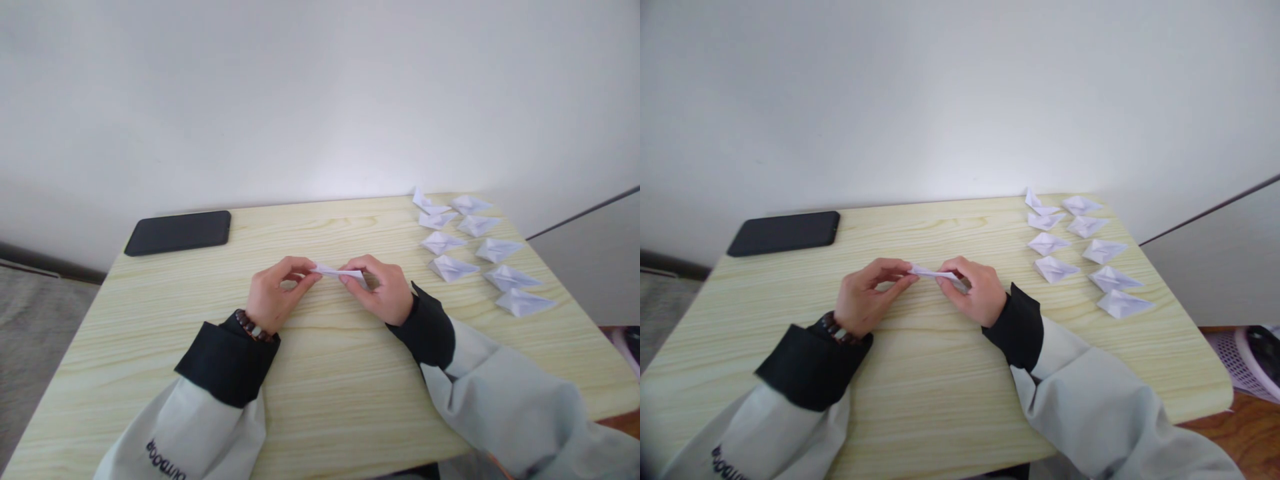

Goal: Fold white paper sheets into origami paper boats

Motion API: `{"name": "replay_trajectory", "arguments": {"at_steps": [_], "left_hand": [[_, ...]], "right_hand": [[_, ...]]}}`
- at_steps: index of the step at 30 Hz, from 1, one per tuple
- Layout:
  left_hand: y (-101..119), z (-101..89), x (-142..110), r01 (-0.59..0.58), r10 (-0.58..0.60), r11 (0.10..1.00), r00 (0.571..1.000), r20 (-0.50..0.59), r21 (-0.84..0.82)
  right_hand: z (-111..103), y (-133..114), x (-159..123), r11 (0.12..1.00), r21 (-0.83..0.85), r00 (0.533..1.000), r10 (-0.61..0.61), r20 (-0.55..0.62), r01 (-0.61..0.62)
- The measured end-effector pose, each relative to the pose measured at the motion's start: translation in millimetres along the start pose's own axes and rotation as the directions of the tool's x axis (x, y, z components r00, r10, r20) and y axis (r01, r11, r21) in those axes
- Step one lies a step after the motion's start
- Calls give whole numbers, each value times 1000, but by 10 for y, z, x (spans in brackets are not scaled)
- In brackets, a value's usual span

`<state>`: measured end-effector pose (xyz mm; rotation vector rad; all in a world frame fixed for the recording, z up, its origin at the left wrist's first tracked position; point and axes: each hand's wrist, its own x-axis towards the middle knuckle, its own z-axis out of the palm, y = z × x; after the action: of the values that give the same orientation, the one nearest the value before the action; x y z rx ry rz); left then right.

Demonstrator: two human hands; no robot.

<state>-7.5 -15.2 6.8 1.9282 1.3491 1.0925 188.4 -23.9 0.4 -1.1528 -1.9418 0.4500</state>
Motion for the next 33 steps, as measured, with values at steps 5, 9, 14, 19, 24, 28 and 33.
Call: {"name": "replay_trajectory", "arguments": {"at_steps": [5, 9, 14, 19, 24, 28, 33], "left_hand": [[-9, -8, 4, -90, 89, 996, 996, 25, 9], [-54, -14, 5, -187, 186, 982, 981, 50, 26], [-54, -31, 12, -261, 253, 962, 963, 89, 85], [-47, -16, 15, -298, 288, 949, 952, 99, 107], [-86, 3, 7, -320, 312, 943, 946, 91, 93], [-95, 7, -8, -250, 244, 964, 967, 79, 90], [-86, 2, -21, -201, 196, 973, 979, 54, 114]], "right_hand": [[-8, 0, 0, 999, -20, 999, -34, -10, 34], [-8, 4, 1, 994, -14, 994, -104, -13, 104], [-1, 18, 11, 978, -24, 979, -206, 6, 206], [4, 41, 16, 966, -34, 966, -258, -5, 258], [8, 35, 11, 971, -44, 971, -238, -32, 237], [10, 21, 14, 973, -41, 972, -228, -48, 226], [1, 11, 15, 977, -40, 976, -211, -54, 209]]}}
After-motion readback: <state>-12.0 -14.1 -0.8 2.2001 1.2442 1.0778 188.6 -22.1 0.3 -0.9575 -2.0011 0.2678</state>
